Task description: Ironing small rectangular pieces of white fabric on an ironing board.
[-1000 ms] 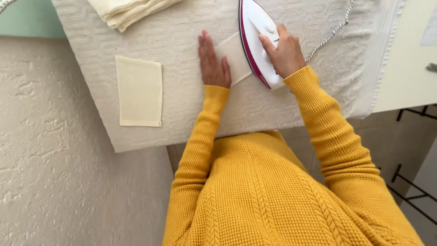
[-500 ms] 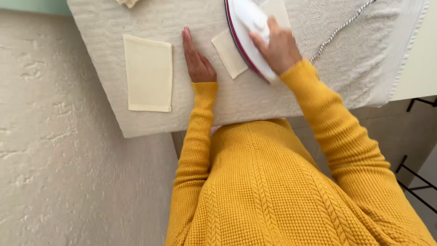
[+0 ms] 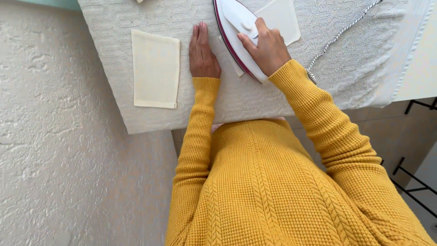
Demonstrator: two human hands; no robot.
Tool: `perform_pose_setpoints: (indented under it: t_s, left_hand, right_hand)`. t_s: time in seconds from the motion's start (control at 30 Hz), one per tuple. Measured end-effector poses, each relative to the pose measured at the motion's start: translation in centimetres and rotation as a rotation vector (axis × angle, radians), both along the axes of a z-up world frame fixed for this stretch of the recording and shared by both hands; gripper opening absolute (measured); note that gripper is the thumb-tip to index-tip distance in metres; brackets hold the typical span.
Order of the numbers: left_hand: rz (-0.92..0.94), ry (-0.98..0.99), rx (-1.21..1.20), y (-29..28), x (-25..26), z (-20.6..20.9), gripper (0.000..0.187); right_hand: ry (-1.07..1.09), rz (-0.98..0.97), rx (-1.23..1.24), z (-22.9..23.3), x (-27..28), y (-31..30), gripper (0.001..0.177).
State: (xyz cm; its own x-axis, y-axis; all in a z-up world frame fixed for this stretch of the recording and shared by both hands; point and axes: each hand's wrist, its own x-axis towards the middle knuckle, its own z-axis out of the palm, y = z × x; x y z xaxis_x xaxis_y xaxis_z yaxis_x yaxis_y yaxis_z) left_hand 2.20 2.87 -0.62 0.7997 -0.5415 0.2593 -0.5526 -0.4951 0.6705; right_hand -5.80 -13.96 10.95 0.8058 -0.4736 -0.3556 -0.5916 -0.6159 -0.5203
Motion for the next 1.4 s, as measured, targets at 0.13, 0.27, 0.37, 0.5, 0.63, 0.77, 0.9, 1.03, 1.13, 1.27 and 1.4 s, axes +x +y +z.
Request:
perform_pose_setpoints:
  t_s: [0.13, 0.27, 0.37, 0.5, 0.63, 0.77, 0.9, 1.03, 1.13, 1.27, 1.4]
  left_hand:
    - [0.000, -0.030, -0.003, -0.6, 0.5, -0.3, 0.060]
    - [0.015, -0.029, 0.001, -0.2, -0.2, 0.5, 0.059]
    - [0.017, -0.032, -0.024, -0.5, 0.3, 0.5, 0.059]
    - [0.028, -0.054, 0.005, -0.7, 0.4, -0.1, 0.057]
    - [0.015, -0.064, 0.030, -0.4, 0.0, -0.2, 0.055]
    - [0.027, -0.069, 0.018, -0.9, 0.5, 0.0, 0.053]
    - [0.021, -0.055, 0.004, -0.3, -0.2, -0.1, 0.054]
    - [0.044, -0.037, 0.008, -0.7, 0.4, 0.0, 0.057]
    - [0.042, 0.048, -0.011, -0.4, -0.5, 1.0, 0.058]
    - [0.048, 0.064, -0.059, -2.2, -0.4, 0.4, 0.057]
    - [0.030, 0.055, 0.020, -3.4, -3.0, 0.6, 0.055]
  right_hand:
    - [-0.041, -0.025, 0.001, 0.6, -0.1, 0.5, 0.052]
    - [0.077, -0.052, 0.033, 0.9, 0.4, 1.1, 0.050]
    - [-0.070, -0.015, -0.035, 0.3, -0.5, 1.2, 0.049]
    - [0.002, -0.052, 0.014, 1.2, 1.1, 1.6, 0.051]
    - [-0.004, -0.032, 0.014, 0.1, -1.1, 1.8, 0.048]
    - [-0.003, 0.008, -0.019, 1.3, 0.9, 1.8, 0.046]
    - [0.027, -0.009, -0.028, 0.3, -1.1, 1.8, 0.046]
    - [-0.048, -0.005, -0.069, 0.8, 0.6, 1.1, 0.048]
    - [0.087, -0.103, 0.009, 1.8, 0.1, 1.5, 0.050]
    - [0.025, -0.072, -0.060, 0.3, -1.1, -1.0, 0.049]
    - [0.011, -0.086, -0.104, 0.4, -2.4, -1.3, 0.048]
